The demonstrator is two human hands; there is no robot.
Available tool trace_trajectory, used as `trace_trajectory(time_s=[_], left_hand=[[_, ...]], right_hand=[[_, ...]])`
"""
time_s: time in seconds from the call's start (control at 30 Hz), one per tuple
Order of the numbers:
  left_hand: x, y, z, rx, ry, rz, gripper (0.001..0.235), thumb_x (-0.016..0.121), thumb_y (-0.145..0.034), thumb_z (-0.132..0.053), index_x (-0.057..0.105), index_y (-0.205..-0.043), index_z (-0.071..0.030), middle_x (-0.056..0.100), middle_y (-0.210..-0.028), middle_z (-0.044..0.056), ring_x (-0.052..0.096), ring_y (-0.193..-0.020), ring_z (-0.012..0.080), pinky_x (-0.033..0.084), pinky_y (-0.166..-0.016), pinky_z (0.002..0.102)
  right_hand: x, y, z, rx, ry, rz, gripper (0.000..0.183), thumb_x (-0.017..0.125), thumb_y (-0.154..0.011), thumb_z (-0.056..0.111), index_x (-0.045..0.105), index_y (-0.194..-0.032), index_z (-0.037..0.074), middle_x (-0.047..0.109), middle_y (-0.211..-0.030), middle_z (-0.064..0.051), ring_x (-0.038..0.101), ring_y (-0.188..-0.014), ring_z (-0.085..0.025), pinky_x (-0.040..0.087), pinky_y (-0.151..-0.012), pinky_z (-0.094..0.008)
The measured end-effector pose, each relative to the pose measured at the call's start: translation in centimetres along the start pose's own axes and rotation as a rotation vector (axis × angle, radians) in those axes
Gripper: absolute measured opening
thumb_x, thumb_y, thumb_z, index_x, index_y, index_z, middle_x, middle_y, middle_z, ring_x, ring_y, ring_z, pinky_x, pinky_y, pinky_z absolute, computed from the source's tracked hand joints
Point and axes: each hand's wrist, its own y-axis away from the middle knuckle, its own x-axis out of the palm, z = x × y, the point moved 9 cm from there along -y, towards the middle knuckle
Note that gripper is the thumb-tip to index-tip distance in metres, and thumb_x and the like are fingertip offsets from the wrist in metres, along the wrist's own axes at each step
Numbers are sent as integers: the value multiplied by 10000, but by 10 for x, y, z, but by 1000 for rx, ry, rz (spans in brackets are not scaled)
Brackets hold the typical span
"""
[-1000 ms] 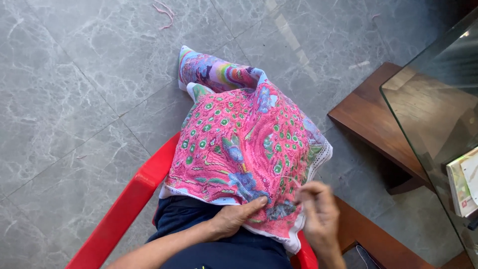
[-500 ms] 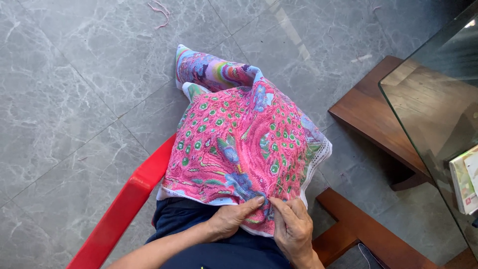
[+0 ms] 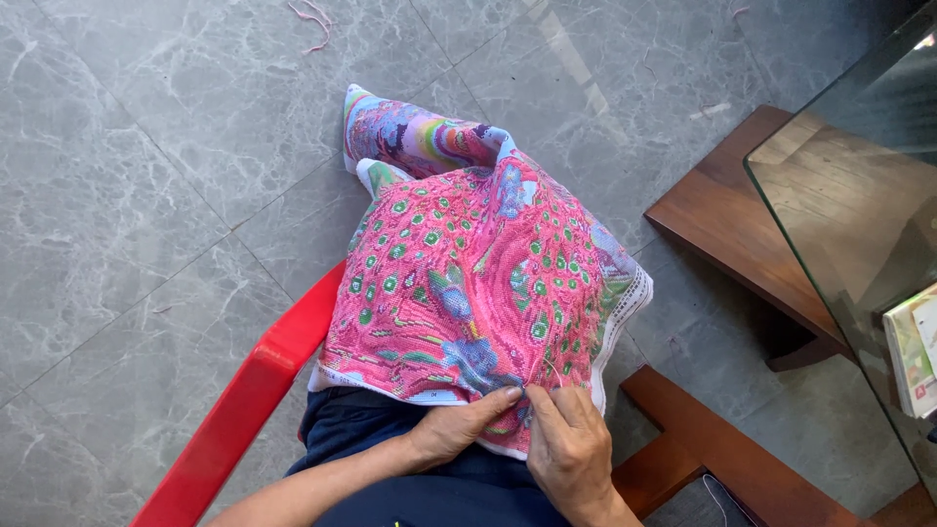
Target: A person is performing cross-stitching on a pink patterned fabric using a needle and thread while sitting in a chair.
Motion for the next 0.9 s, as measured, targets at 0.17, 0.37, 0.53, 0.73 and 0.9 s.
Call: trace_trajectory(time_s=[0.17, 0.37, 0.53, 0.73, 0.9], left_hand=[[0, 15, -26, 52, -109, -86, 197, 756, -916, -215, 796, -1087, -126, 740, -1136, -60, 637, -1050, 17, 515, -1078, 227], [9, 24, -22, -229, 157, -63, 483, 747, -857, -234, 729, -1285, -11, 713, -1377, 71, 637, -1256, 101, 444, -1194, 254], [2, 0, 10, -220, 300, -30, 431, 764, -847, -177, 741, -1228, 24, 735, -1331, 134, 667, -1241, 167, 472, -1180, 304], [6, -3, 9, -204, 332, 37, 284, 746, -897, -184, 770, -1112, 0, 778, -1175, 104, 701, -1084, 162, 530, -1067, 312], [6, -2, 7, -208, 293, 21, 368, 754, -871, -198, 758, -1171, 16, 757, -1257, 115, 686, -1157, 163, 504, -1134, 311]], right_hand=[[3, -5, 2, 8, 22, 27, 157, 566, -955, -46, 669, -1073, -34, 471, -771, -80, 462, -669, -259, 466, -649, -395], [3, 0, -25, 231, -285, 30, 151, 665, -922, -7, 725, -1059, 7, 581, -788, -51, 553, -669, -179, 500, -618, -309], [10, 5, -39, 330, -465, 37, 149, 679, -920, 14, 750, -1051, 23, 611, -775, -25, 539, -661, -117, 497, -561, -231], [15, 7, -48, 376, -515, 69, 144, 666, -938, 45, 768, -1040, 57, 642, -841, -41, 608, -726, -130, 511, -613, -247], [15, 6, -47, 354, -504, 70, 142, 666, -942, 49, 755, -1052, 48, 649, -858, -46, 624, -720, -129, 532, -614, -248]])
